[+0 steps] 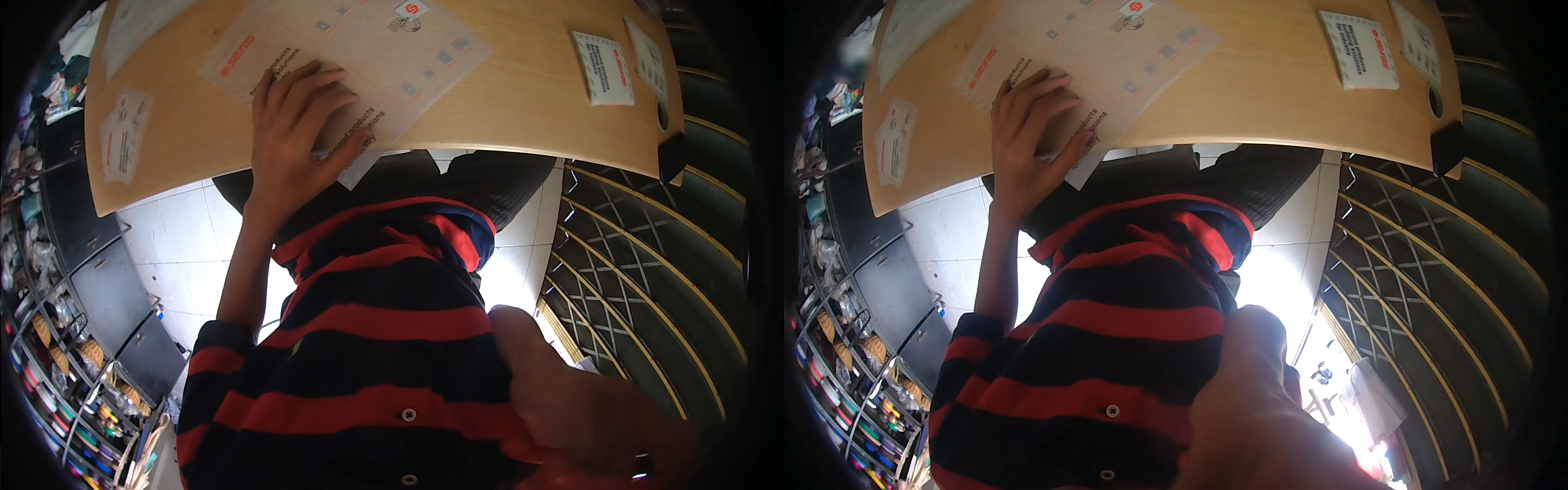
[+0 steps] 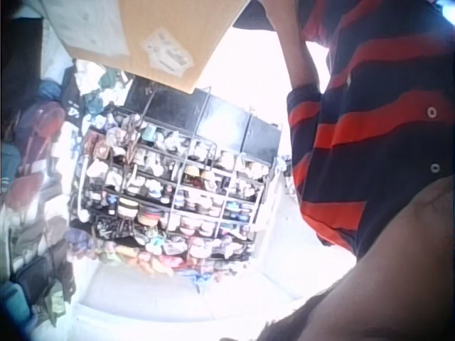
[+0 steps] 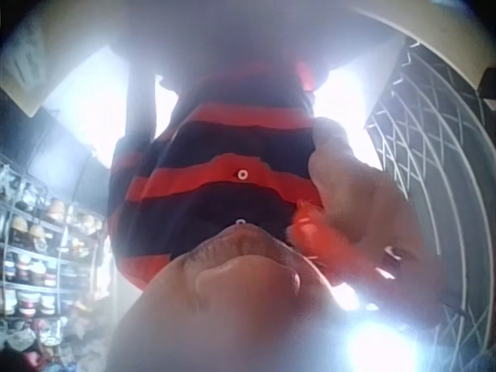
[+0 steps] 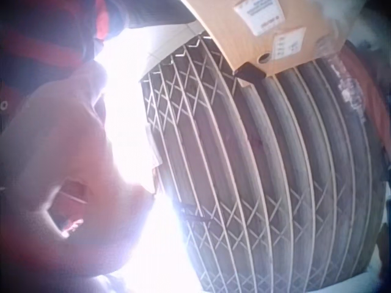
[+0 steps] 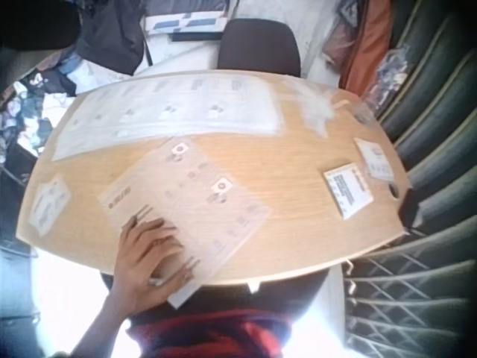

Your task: The person uses red-handled scissors to cut a large sheet of white paper with printed text and logos into smaller rectangular pieces. The person holds the paper steady with their left hand while cutting with their right hand, repeatedly trimming the sheet on a wooden table.

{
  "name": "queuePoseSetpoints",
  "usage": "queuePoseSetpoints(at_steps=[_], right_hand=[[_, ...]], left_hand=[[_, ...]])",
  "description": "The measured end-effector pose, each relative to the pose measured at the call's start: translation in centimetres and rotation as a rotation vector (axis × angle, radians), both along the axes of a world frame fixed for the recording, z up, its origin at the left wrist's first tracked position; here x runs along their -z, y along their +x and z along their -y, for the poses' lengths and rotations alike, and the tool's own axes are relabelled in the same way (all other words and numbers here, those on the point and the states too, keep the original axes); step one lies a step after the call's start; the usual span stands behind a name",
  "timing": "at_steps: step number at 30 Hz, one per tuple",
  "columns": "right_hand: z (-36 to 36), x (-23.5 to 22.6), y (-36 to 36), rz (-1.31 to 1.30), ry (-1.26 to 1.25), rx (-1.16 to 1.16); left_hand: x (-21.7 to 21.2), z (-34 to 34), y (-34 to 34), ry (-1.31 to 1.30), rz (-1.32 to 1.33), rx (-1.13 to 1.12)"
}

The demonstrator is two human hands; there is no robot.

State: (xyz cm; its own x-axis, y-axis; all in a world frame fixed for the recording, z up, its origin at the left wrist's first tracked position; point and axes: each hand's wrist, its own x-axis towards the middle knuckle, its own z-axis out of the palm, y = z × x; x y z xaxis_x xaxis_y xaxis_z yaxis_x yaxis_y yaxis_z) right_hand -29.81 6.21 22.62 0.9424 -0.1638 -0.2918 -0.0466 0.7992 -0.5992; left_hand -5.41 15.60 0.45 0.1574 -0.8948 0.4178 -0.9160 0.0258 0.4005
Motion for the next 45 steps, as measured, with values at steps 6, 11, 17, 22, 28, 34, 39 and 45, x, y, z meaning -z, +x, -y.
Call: queuePoseSetpoints(at_steps=[6, 11, 17, 22, 28, 34, 39, 45], right_hand=[[-0.2, 0.5, -2.0, 0.122, -0.061, 0.005], [-0.9, 2.9, -1.9, 0.161, -0.101, 0.051], [-2.0, 11.3, -2.6, -0.1, -0.361, 0.305], [-3.5, 16.7, -5.5, -0.475, -0.664, 0.246], [-4.1, 19.0, -5.7, -0.5, -0.802, -0.203], [-3.9, 17.9, -3.3, -0.527, -0.814, -0.162], [-3.4, 17.5, -2.1, -0.549, -0.82, -0.189], [-3.7, 17.9, -2.0, -0.526, -0.832, -0.17]], left_hand=[[0.5, 0.2, 0.0, -0.043, -0.03, 0.022], [0.0, 0.0, -0.3, 0.015, 0.018, -0.009], [-0.9, 0.1, -3.1, 0.045, -0.068, 0.01], [-0.7, -1.3, -2.8, 0.067, -0.065, 0.048], [-0.4, -2.5, -2.3, -0.035, -0.163, 0.025], [0.5, -3.3, -2.8, -0.068, -0.178, 0.059], [0.4, -3.4, -3.3, -0.092, -0.195, 0.067], [0.4, -3.4, -3.4, -0.101, -0.21, 0.073]])
